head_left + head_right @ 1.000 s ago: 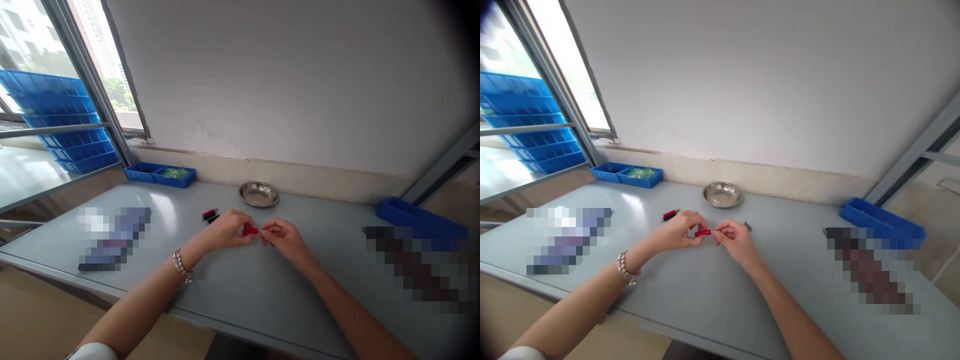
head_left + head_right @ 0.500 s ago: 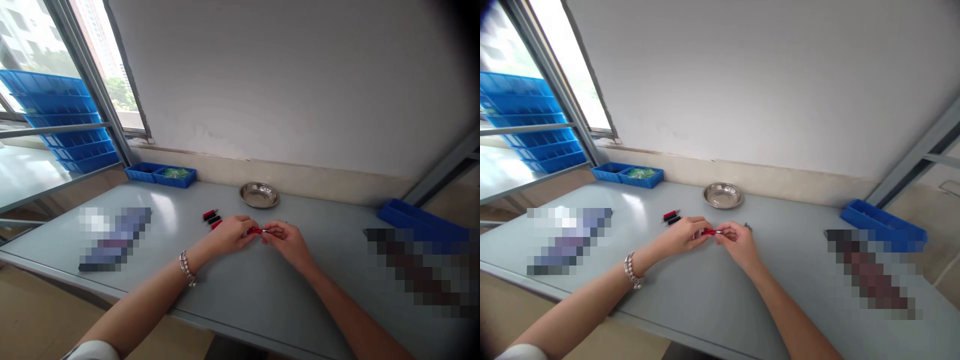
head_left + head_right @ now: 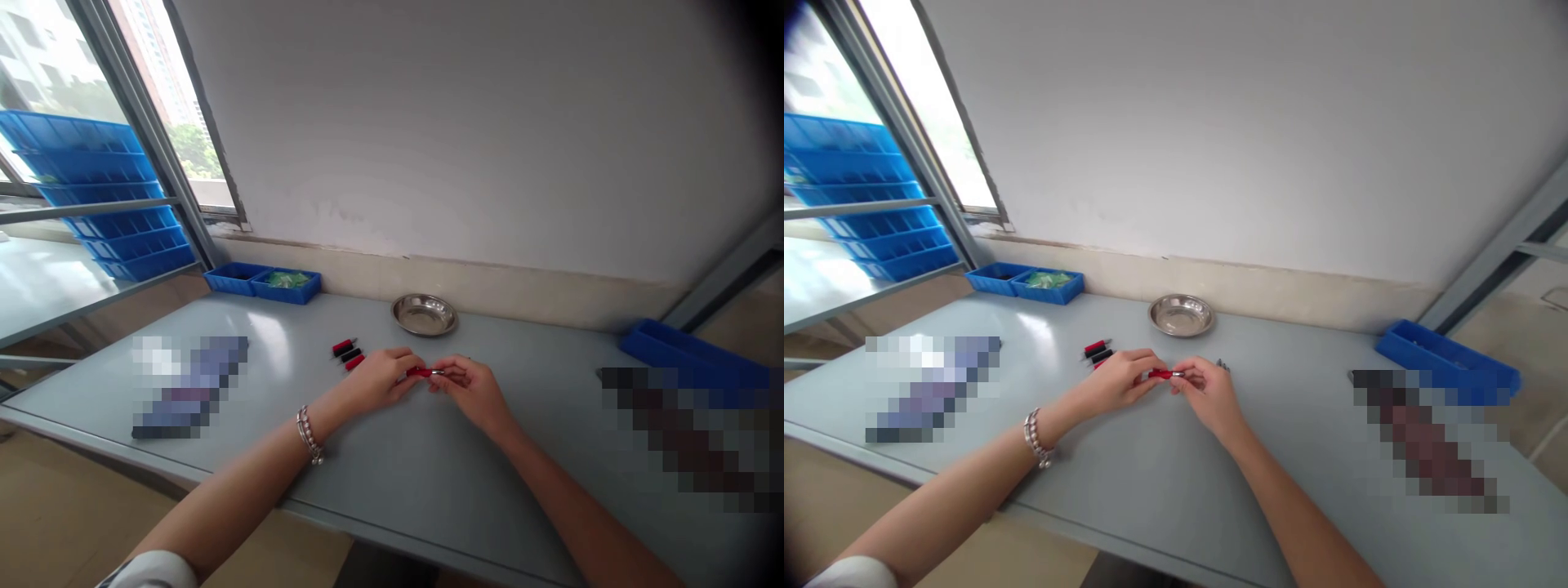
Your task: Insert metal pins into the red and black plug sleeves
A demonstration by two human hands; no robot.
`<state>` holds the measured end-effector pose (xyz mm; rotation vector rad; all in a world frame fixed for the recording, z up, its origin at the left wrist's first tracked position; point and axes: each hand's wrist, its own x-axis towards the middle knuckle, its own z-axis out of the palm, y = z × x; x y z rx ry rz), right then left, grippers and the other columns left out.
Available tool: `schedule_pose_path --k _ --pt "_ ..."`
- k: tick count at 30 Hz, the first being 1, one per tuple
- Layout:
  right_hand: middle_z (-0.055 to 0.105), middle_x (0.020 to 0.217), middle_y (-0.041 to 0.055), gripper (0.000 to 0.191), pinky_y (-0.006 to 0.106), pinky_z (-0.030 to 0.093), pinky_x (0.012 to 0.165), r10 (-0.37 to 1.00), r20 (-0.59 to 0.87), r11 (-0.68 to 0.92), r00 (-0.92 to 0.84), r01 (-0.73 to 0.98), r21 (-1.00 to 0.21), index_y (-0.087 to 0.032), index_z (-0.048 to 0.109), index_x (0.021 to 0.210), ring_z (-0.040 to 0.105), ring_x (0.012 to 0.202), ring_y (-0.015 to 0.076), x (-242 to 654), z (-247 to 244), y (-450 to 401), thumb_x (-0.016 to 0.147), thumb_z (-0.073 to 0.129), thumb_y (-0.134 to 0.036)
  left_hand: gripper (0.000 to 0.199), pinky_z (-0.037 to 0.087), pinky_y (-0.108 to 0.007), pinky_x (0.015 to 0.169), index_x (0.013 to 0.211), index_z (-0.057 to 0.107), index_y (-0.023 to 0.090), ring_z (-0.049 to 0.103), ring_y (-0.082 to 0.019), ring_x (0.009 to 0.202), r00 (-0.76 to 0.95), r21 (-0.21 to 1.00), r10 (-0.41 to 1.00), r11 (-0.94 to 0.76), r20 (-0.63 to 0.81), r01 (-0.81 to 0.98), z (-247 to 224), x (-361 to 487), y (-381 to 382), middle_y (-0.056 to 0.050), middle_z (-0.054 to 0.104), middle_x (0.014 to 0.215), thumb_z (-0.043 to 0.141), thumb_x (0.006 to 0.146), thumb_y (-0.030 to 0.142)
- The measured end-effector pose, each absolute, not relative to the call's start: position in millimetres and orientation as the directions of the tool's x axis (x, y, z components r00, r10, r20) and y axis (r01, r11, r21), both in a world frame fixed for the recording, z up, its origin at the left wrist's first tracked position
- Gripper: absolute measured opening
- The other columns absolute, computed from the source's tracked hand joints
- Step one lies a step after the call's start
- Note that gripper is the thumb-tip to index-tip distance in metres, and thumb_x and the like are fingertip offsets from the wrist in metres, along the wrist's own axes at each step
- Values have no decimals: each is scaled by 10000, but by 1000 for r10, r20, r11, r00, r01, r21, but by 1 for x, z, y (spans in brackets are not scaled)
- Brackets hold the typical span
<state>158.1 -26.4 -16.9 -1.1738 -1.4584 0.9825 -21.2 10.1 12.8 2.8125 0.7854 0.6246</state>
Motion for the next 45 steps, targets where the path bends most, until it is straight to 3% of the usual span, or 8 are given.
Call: schedule_pose_path --k 6,14,19,23,27,32,38,45 --pt "637 638 14 146 276 470 604 955 284 293 -82 374 -880 -194 538 765 608 593 151 159 -20 -27 763 514 -338 217 384 -199 576 954 571 160 539 -101 646 766 245 540 -842 349 481 11 -21 11 -47 589 859 404 872 269" --pt "558 511 -3 420 252 379 528 949 294 285 -112 697 -657 -200 512 587 508 490 130 161 -11 -30 849 327 -471 218 397 -208 605 950 569 161 547 -113 682 765 247 528 -849 368 467 10 -18 8 -50 587 852 404 875 282" --pt "627 669 -10 293 252 407 551 949 305 290 -76 593 -752 -214 541 928 536 542 133 163 -9 -30 744 534 -442 207 388 -206 561 949 569 160 534 -103 627 730 261 565 -825 386 501 11 -18 9 -47 599 862 426 862 281" --pt "637 658 -4 144 243 416 563 928 359 355 -98 522 -775 -207 547 816 558 578 134 162 -11 -29 772 501 -337 192 384 -202 561 933 572 160 532 -100 631 729 257 562 -827 391 500 12 -20 10 -43 597 865 435 858 271" --pt "574 540 -12 311 246 385 528 935 329 335 -132 631 -700 -203 520 648 508 499 126 163 -9 -30 841 377 -401 196 389 -205 579 939 569 165 540 -104 655 749 246 541 -841 381 482 11 -20 9 -43 596 873 422 865 271" --pt "601 644 -8 258 258 400 566 944 289 319 -157 649 -691 -218 536 872 528 561 144 164 -8 -31 804 443 -449 211 404 -212 599 950 564 159 553 -112 676 745 257 549 -836 379 486 12 -19 9 -52 597 883 415 867 283" --pt "523 533 -16 368 243 356 542 927 319 361 -199 707 -608 -208 512 645 476 516 130 164 -5 -32 861 320 -435 219 419 -225 628 954 563 164 561 -126 709 745 261 547 -837 382 480 12 -18 8 -57 598 885 406 872 293" --pt "536 575 -27 282 224 355 533 916 345 386 -206 688 -614 -215 541 773 463 522 122 164 -4 -32 847 367 -423 220 399 -213 592 943 564 156 548 -113 665 753 249 535 -845 384 473 11 -18 7 -52 593 859 401 876 289"
